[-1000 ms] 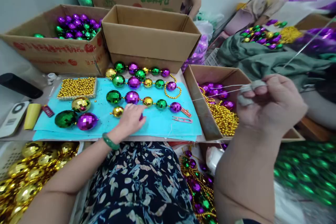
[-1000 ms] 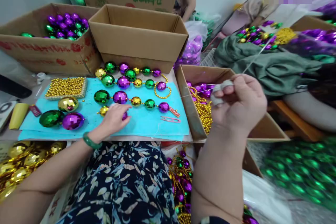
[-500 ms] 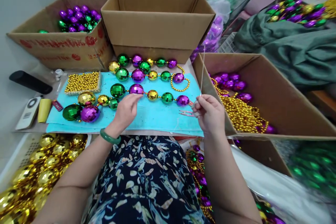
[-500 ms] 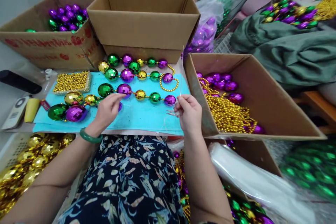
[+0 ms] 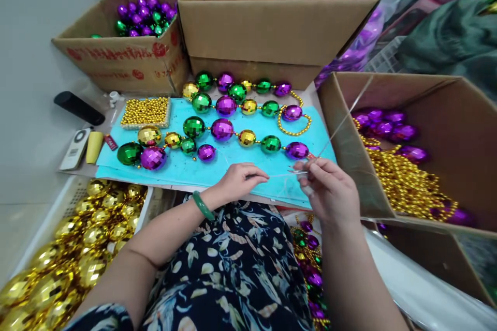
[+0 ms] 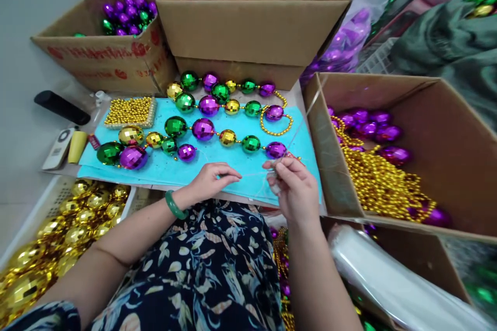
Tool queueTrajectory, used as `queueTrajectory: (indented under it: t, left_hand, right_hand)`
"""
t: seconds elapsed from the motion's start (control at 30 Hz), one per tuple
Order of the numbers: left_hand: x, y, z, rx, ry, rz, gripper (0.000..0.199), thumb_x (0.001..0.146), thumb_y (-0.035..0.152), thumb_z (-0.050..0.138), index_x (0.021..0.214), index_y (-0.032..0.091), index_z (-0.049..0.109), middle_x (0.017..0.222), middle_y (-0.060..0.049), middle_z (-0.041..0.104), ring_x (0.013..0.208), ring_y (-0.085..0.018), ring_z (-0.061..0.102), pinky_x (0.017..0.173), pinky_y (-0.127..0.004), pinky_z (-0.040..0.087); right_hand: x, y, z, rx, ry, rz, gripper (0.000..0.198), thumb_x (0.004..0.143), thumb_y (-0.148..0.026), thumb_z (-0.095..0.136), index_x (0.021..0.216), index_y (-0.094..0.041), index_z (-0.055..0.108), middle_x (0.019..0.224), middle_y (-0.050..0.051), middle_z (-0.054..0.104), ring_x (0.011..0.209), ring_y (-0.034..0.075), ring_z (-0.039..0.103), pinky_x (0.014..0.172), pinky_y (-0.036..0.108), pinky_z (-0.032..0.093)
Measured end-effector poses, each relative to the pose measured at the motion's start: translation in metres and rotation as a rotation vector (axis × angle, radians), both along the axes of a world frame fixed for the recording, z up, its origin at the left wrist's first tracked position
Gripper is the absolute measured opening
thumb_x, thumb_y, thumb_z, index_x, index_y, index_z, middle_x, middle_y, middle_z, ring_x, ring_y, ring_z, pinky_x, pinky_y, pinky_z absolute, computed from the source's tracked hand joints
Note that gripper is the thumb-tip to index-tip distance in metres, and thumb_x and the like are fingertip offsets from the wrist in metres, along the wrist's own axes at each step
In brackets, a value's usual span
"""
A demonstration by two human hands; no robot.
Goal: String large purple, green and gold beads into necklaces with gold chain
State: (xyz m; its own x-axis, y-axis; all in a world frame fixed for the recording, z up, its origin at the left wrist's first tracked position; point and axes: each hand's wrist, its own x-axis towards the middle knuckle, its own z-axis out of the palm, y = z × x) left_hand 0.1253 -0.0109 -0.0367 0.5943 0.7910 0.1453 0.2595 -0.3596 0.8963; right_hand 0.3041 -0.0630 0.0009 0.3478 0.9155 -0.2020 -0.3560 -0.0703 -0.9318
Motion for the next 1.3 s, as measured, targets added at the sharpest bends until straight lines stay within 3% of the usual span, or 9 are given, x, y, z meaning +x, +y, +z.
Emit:
queueTrajectory:
  t: [0.13, 0.23, 0.33, 0.43, 0.63, 0.73, 0.9, 1.17, 1.3]
  left_hand:
    - [-0.024, 0.006, -0.008, 0.085, 0.117, 0.088, 0.014, 0.085, 0.021, 0.059, 0.083, 0.019, 0.073, 0.082, -0.004, 0.073, 0.075, -0.015, 0.067, 0.072, -0.029, 0.053]
    - [-0.046, 0.007, -0.012, 0.217, 0.296, 0.152, 0.018, 0.088, 0.022, 0.055, 0.086, 0.018, 0.072, 0.084, -0.004, 0.072, 0.076, -0.017, 0.066, 0.072, -0.03, 0.052]
    - [-0.067, 0.007, -0.012, 0.411, 0.565, 0.204, 0.023, 0.09, 0.024, 0.049, 0.089, 0.018, 0.071, 0.086, -0.006, 0.07, 0.08, -0.02, 0.063, 0.071, -0.033, 0.05]
    - [-0.078, 0.005, -0.01, 0.581, 0.797, 0.215, 0.027, 0.091, 0.022, 0.044, 0.086, 0.017, 0.07, 0.083, -0.008, 0.065, 0.081, -0.023, 0.057, 0.068, -0.034, 0.047]
    - [-0.067, 0.002, -0.008, 0.75, 0.92, 0.207, 0.024, 0.088, 0.015, 0.044, 0.09, 0.015, 0.068, 0.089, -0.012, 0.063, 0.086, -0.027, 0.052, 0.063, -0.036, 0.044]
    - [-0.064, 0.002, -0.003, 0.834, 0.83, 0.225, 0.028, 0.089, 0.017, 0.045, 0.11, 0.013, 0.064, 0.101, -0.013, 0.064, 0.092, -0.028, 0.053, 0.074, -0.038, 0.047]
    - [-0.068, 0.006, 0.006, 0.895, 0.708, 0.23, 0.028, 0.088, 0.025, 0.05, 0.108, 0.012, 0.065, 0.101, -0.014, 0.065, 0.095, -0.028, 0.055, 0.086, -0.04, 0.045]
    - [-0.025, 0.0, 0.011, 0.924, 0.519, 0.105, 0.021, 0.088, 0.024, 0.054, 0.099, 0.012, 0.068, 0.095, -0.011, 0.066, 0.089, -0.024, 0.057, 0.082, -0.035, 0.048]
    - [-0.018, -0.001, 0.007, 0.885, 0.478, 0.075, 0.021, 0.089, 0.024, 0.054, 0.099, 0.012, 0.068, 0.093, -0.01, 0.066, 0.088, -0.023, 0.058, 0.081, -0.034, 0.049]
  right_hand:
    - [0.006, 0.006, -0.021, -0.004, -0.162, -0.137, 0.024, 0.067, -0.035, 0.069, 0.071, -0.018, 0.053, 0.085, 0.002, 0.064, 0.05, 0.007, 0.05, 0.035, 0.016, 0.028]
    - [0.019, 0.005, -0.036, 0.033, -0.694, -0.237, 0.014, 0.078, -0.034, 0.057, 0.077, -0.02, 0.055, 0.084, 0.004, 0.062, 0.064, 0.014, 0.056, 0.048, 0.023, 0.042]
    - [0.036, -0.001, -0.042, -0.041, -1.316, -0.062, 0.014, 0.085, -0.026, 0.048, 0.082, -0.02, 0.06, 0.093, 0.009, 0.062, 0.088, 0.022, 0.058, 0.069, 0.031, 0.047]
    - [0.042, -0.004, -0.044, -0.257, -1.627, 0.249, 0.022, 0.09, -0.024, 0.043, 0.091, -0.02, 0.065, 0.101, 0.012, 0.063, 0.093, 0.025, 0.057, 0.069, 0.032, 0.044]
    - [0.034, 0.004, -0.05, -0.302, -1.696, 0.416, 0.032, 0.093, -0.023, 0.038, 0.11, -0.018, 0.065, 0.108, 0.012, 0.063, 0.096, 0.025, 0.058, 0.071, 0.031, 0.043]
    - [0.056, -0.001, -0.048, -0.286, -1.632, 0.234, 0.034, 0.092, -0.021, 0.038, 0.115, -0.019, 0.063, 0.113, 0.011, 0.063, 0.097, 0.023, 0.059, 0.074, 0.03, 0.044]
    - [0.106, -0.019, -0.035, -0.424, -1.679, 0.002, 0.031, 0.091, -0.018, 0.037, 0.105, -0.013, 0.065, 0.103, 0.014, 0.065, 0.093, 0.024, 0.06, 0.078, 0.032, 0.045]
    - [0.104, 0.001, -0.028, -0.69, -2.016, 0.371, 0.033, 0.09, -0.009, 0.035, 0.105, -0.008, 0.065, 0.111, 0.02, 0.057, 0.093, 0.025, 0.059, 0.061, 0.028, 0.045]
    - [0.117, 0.006, -0.016, -0.669, -2.017, 0.484, 0.029, 0.088, -0.01, 0.041, 0.092, -0.009, 0.07, 0.102, 0.019, 0.06, 0.094, 0.026, 0.057, 0.062, 0.026, 0.045]
